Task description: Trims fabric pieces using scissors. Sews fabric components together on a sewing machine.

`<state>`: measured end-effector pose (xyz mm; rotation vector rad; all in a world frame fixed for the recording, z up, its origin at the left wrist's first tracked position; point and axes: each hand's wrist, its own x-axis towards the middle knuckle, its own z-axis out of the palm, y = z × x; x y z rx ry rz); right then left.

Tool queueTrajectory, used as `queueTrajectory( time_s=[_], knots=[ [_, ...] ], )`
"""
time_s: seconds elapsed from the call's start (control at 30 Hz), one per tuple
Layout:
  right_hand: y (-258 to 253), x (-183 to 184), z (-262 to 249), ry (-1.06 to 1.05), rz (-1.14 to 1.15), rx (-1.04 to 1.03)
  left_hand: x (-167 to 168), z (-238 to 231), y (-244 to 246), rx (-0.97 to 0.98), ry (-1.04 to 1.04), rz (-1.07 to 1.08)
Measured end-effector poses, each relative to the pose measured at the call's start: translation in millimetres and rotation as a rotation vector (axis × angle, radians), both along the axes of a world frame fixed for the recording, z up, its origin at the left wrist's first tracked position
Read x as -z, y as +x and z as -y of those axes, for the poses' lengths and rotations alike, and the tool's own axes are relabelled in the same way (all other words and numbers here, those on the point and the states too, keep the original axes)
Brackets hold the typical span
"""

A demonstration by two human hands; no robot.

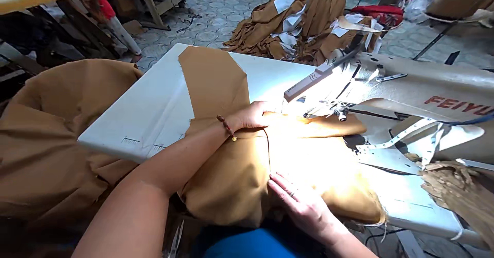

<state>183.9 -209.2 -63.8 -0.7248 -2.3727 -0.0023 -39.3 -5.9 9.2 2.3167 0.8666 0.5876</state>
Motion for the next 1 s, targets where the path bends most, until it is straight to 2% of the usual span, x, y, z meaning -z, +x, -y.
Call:
queueTrajectory(
  time_s=[0.23, 0.43, 0.57, 0.67, 0.83, 1.0],
  knots=[
    [-6.0, -3.6, -3.4, 0.033, -0.065, 0.055, -1.7, -2.6, 5.7, 0.049, 0.126, -0.074],
    [-7.9, -3.4, -1.7, 0.009, -0.085, 0.056, -23.2, 56.2, 24.0, -0.088, -0.009, -0.261],
    [-9.3, -3.5, 1.3, 0.004, -0.092, 0.071, -7.7, 54.1, 30.4, -0.09, 0.064, -0.341],
    [-11.5, -1.2, 3.7, 0.021, -0.1, 0.096, -3.2, 47.3, 29.1, -0.135, 0.006, -0.324],
    [-14.7, 7.6, 7.8, 0.069, -0.109, 0.137, -3.7, 55.2, 31.2, -0.174, 0.02, -0.286],
    [-16.0, 21.8, 8.9, 0.209, -0.057, 0.18, -0.3, 54.1, 31.1, -0.173, 0.009, -0.294]
  ],
)
